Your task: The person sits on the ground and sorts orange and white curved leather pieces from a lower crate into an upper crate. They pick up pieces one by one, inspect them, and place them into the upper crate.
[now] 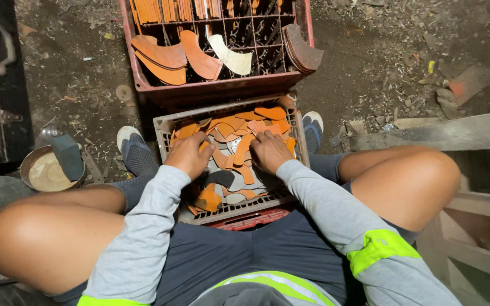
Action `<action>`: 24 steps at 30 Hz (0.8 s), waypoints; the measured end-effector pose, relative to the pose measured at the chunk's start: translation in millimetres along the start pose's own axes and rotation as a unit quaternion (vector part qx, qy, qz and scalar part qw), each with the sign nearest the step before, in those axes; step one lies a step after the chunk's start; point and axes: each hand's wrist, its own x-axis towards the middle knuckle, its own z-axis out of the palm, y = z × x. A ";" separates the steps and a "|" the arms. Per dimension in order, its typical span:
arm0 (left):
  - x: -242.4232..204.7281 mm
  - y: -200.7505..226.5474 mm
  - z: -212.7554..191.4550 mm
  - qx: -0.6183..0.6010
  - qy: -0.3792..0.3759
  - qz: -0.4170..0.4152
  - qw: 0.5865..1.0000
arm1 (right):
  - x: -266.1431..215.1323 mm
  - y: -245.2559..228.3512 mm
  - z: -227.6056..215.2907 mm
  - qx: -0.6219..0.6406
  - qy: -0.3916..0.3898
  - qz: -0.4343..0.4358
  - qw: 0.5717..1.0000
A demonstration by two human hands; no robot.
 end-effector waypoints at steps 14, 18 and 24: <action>18.4 -2.5 94.8 0.015 -0.055 0.014 0.998 | -3.0 51.0 -110.5 0.379 0.084 0.069 0.919; 16.8 18.2 122.7 0.086 -0.100 -0.002 0.991 | -12.6 62.4 -123.8 0.428 0.121 0.126 0.887; 27.6 4.5 141.8 0.062 -0.035 0.005 0.997 | 2.1 58.6 -68.7 0.465 0.110 0.062 0.876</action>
